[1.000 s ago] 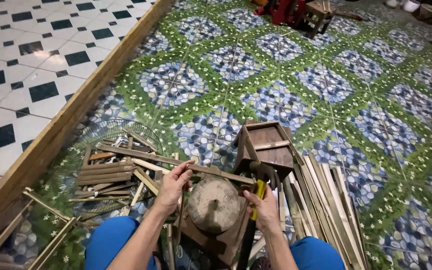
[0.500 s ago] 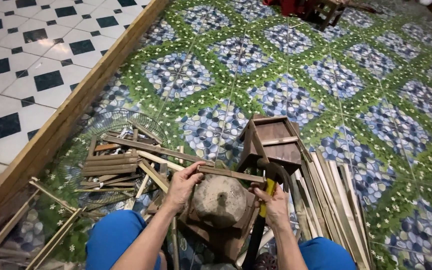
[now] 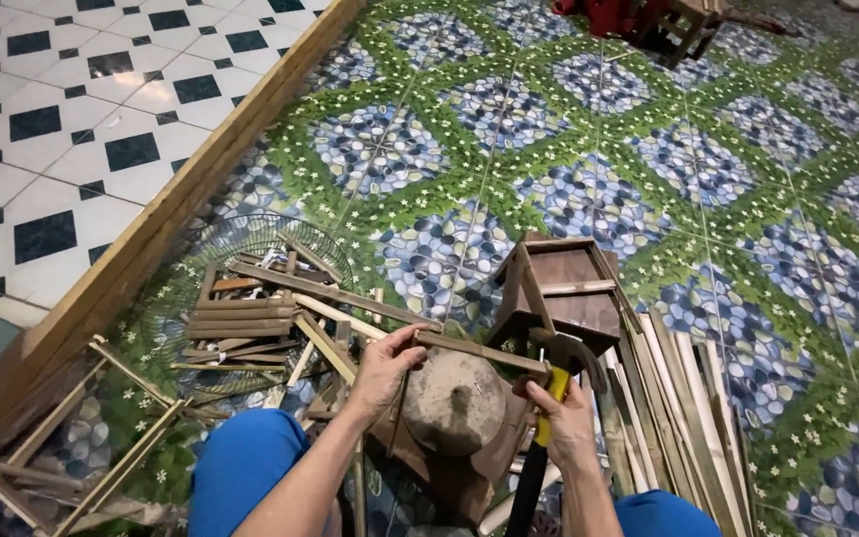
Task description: Poking holes into bamboo strips using a hammer and a punch tool for assembly.
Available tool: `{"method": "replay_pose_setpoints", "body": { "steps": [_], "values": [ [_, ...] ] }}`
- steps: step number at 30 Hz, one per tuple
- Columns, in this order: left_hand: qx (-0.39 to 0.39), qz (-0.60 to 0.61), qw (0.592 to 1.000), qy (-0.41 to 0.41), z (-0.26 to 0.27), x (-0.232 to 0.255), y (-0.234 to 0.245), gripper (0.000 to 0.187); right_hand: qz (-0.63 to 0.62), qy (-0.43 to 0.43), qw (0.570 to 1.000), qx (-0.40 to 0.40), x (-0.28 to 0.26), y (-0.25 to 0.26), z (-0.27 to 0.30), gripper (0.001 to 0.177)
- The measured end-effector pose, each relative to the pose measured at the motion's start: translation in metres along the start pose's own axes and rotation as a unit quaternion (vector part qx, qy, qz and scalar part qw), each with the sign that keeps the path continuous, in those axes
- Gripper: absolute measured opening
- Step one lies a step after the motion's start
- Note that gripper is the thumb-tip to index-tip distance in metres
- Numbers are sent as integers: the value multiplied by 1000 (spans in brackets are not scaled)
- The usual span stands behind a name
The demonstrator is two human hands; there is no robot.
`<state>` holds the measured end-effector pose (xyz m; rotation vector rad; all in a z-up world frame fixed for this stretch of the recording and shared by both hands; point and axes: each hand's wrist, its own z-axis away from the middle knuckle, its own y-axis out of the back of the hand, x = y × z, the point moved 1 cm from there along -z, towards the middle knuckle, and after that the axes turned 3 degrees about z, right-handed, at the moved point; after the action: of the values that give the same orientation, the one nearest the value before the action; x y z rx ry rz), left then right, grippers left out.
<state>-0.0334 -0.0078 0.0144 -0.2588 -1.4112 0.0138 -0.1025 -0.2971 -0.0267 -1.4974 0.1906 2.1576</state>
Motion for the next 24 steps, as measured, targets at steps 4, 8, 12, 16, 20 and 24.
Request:
{"method": "replay_pose_setpoints", "body": {
  "steps": [4, 8, 12, 16, 20, 24],
  "values": [
    [-13, 23, 1000, 1, 5, 15, 1, 45, -55, 1, 998, -14, -3, -3, 3, 32],
    [-23, 55, 998, 12, 11, 31, -2, 47, -118, -23, 991, -50, 2, 6, -5, 30],
    [0, 39, 999, 8, 4, 19, -1, 47, -114, -14, 993, -29, -8, 0, 1, 25],
    [2, 80, 997, 20, 14, 38, -7, 48, -125, -73, 989, -12, -28, -8, 16, 32],
    [3, 109, 994, 23, 17, 48, -10, 53, -125, -100, 986, -44, -34, -12, 21, 23],
    [36, 141, 989, 24, 11, 37, -10, 46, -85, -158, 983, 27, -11, 2, -3, 25]
  ]
}}
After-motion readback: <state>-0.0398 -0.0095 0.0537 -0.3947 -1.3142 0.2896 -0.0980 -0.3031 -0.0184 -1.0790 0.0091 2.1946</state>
